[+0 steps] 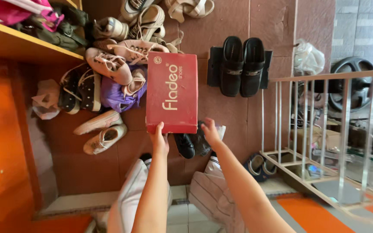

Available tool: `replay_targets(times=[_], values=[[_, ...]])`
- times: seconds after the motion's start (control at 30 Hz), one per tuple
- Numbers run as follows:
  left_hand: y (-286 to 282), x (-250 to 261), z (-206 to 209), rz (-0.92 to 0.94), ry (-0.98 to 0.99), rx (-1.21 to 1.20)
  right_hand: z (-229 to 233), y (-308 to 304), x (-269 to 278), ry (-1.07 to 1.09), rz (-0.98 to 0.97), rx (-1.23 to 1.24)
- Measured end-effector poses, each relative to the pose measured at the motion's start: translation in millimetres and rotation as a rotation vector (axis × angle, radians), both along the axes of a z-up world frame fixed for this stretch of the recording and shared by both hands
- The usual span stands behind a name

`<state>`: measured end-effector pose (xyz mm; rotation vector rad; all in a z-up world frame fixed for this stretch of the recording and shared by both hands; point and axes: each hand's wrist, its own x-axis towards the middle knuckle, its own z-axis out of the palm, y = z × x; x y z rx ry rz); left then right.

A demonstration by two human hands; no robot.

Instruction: The person cleans a pair of black shoes and a pair of white shoes with a cloth, then ties the laces of a black shoe and places them in a box.

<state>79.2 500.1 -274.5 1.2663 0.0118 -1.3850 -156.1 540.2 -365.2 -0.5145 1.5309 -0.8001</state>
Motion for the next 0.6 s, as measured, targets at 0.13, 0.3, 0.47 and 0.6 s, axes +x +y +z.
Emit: replay_targets(times=[0.13,0.3,0.47,0.6], values=[[11.4,9.6,-86.7,-0.043,-0.066,0.045,-63.8,25.4,25.8,0.629,0.594,0.032],[27.0,-4.6,-168.6,-0.108,0.009,-0.120,-129.3,51.7,43.3,0.889,1.018,0.337],[25.4,-19.2,-187.2,-0.138,-0.007,-0.201,-170.4,65.6,38.2,1.188,0.959,0.053],[24.3,-12.4,-193.1,-0.138,-0.113,-0.247,-183.9,64.4,24.0,1.273,1.058,-0.035]])
